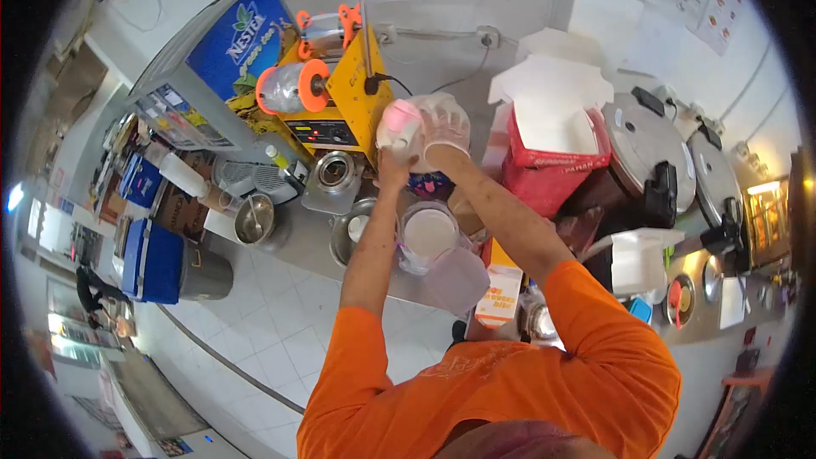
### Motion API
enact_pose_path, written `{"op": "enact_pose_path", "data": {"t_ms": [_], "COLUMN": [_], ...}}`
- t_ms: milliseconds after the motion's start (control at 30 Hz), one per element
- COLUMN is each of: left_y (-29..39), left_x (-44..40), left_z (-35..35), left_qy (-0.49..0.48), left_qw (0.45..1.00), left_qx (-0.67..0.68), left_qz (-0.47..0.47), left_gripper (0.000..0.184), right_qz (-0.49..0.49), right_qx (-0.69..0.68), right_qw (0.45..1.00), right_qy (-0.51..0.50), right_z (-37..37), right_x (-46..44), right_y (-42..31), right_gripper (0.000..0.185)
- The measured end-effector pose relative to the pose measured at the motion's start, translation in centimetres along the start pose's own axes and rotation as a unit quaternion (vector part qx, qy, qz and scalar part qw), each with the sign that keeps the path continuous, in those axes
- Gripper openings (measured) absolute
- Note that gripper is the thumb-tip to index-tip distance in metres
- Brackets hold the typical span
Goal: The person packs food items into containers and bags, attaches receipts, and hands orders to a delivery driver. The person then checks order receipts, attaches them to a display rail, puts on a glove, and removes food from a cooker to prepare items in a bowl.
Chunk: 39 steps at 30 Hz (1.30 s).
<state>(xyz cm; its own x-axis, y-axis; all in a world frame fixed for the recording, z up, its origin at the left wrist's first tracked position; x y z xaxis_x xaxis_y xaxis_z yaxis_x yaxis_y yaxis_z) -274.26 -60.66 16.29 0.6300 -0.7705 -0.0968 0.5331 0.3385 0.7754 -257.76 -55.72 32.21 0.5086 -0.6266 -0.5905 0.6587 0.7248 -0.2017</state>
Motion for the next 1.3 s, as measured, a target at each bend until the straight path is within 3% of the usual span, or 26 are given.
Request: {"op": "enact_pose_path", "data": {"t_ms": [33, 100, 233, 267, 300, 333, 367, 400, 433, 467, 500, 567, 633, 700, 767, 833, 900, 967, 1000, 1033, 1067, 1133, 1233, 1300], "left_y": [-0.1, -1.4, 0.2, -0.8, -4.5, -5.0, -1.4, -2.5, -1.9, -1.3, -0.5, 15.2, 21.1, 28.9, 37.2, 41.2, 45.3, 48.7, 50.6, 52.2, 53.0, 51.6, 52.1, 52.9], "left_x": [-1.2, -4.7, -7.8, -9.7, -12.7, -14.2, -9.7, -10.7, -11.9, -12.7, -13.1, -0.5, 5.5, 15.5, 25.5, 33.9, 42.6, 48.1, 52.5, 57.1, 61.7, 69.1, 77.8, 80.3], "left_z": [-0.3, -1.6, -1.3, -1.8, -3.0, -4.3, -2.7, -4.7, -5.1, -5.4, -5.5, -0.3, 6.4, 10.4, 12.0, 10.9, 4.4, -10.1, -17.5, -24.8, -31.1, -39.6, -47.4, -53.4], "left_qy": [-0.019, -0.031, -0.061, -0.068, -0.038, -0.1, -0.106, -0.236, -0.22, -0.21, -0.207, -0.224, -0.094, 0.002, 0.019, 0.163, 0.151, 0.031, -0.157, -0.338, -0.498, -0.62, -0.754, -0.787], "left_qw": [1.0, 0.998, 0.988, 0.982, 0.993, 0.993, 0.993, 0.964, 0.963, 0.951, 0.929, 0.915, 0.949, 0.921, 0.88, 0.887, 0.812, 0.878, 0.866, 0.824, 0.795, 0.729, 0.648, 0.602], "left_qx": [-0.013, -0.03, -0.138, -0.17, -0.105, -0.017, 0.025, 0.077, 0.149, 0.225, 0.296, 0.33, 0.27, 0.357, 0.395, 0.177, 0.134, -0.097, 0.058, 0.203, 0.195, 0.0, 0.051, 0.086], "left_qz": [-0.01, -0.047, -0.041, -0.037, -0.035, -0.059, 0.047, 0.094, 0.036, -0.025, -0.084, -0.051, -0.133, -0.157, -0.263, -0.395, -0.548, -0.468, -0.472, -0.408, -0.286, -0.291, -0.095, -0.108], "left_gripper": [0.099, 0.099, 0.095, 0.095, 0.095, 0.093, 0.087, 0.078, 0.074, 0.071, 0.068, 0.064, 0.062, 0.059, 0.045, 0.033, 0.018, 0.044, 0.053, 0.062, 0.058, 0.056, 0.054, 0.053], "right_qz": [0.001, 0.018, 0.088, 0.055, 0.014, -0.025, -0.063, -0.098, -0.14, -0.242, -0.276, -0.351, -0.414, -0.488, -0.535, -0.565, -0.573, -0.584, -0.592, -0.599, -0.594, -0.583, -0.563, -0.559], "right_qx": [0.007, -0.096, -0.267, -0.243, -0.226, -0.216, -0.193, -0.176, -0.222, -0.152, -0.205, -0.109, -0.031, 0.013, 0.022, 0.007, -0.003, -0.02, -0.03, -0.036, -0.052, -0.076, -0.1, -0.081], "right_qw": [0.999, 0.995, 0.951, 0.953, 0.95, 0.941, 0.94, 0.935, 0.948, 0.934, 0.93, 0.925, 0.901, 0.84, 0.784, 0.746, 0.741, 0.724, 0.71, 0.696, 0.701, 0.718, 0.751, 0.769], "right_qy": [0.044, -0.008, -0.129, -0.172, -0.215, -0.258, -0.274, -0.292, -0.181, -0.216, -0.132, -0.093, -0.122, -0.235, -0.315, -0.353, -0.351, -0.365, -0.38, -0.396, -0.39, -0.374, -0.331, -0.298], "right_z": [3.0, 9.3, 10.3, 11.5, 12.9, 14.5, 16.7, 18.9, 21.8, 24.9, 28.0, 32.9, 37.2, 39.0, 41.5, 44.2, 47.1, 49.5, 50.4, 51.7, 52.3, 53.3, 56.0, 57.5], "right_x": [2.0, 6.2, 20.1, 22.9, 26.6, 30.4, 33.1, 35.7, 39.0, 41.4, 44.5, 52.1, 58.7, 67.1, 73.4, 78.8, 83.3, 87.2, 88.7, 90.0, 91.2, 92.5, 91.4, 90.9], "right_y": [-0.2, -1.1, 5.0, 8.1, 10.5, 12.3, 14.7, 17.3, 20.3, 22.9, 25.3, 30.5, 34.2, 37.0, 39.1, 40.6, 42.3, 44.2, 45.1, 46.2, 47.7, 51.8, 59.3, 65.4], "right_gripper": [0.05, 0.04, 0.037, 0.034, 0.032, 0.03, 0.027, 0.024, 0.021, 0.021, 0.02, 0.02, 0.025, 0.026, 0.028, 0.029, 0.033, 0.037, 0.039, 0.04, 0.041, 0.043, 0.047, 0.046]}}
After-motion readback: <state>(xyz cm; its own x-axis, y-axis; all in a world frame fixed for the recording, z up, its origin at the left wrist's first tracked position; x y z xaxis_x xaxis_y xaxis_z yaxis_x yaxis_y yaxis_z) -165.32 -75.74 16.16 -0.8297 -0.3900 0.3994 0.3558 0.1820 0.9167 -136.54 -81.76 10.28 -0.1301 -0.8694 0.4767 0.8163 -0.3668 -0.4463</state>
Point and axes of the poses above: each hand's wrist, its own x-axis away from the middle knuckle, its own z-axis out of the back of the hand, y = z × x, the point moved 10 cm from there along -x, towards the middle knuckle, and after that the axes turned 2 degrees about -z, right-handed, at the moved point
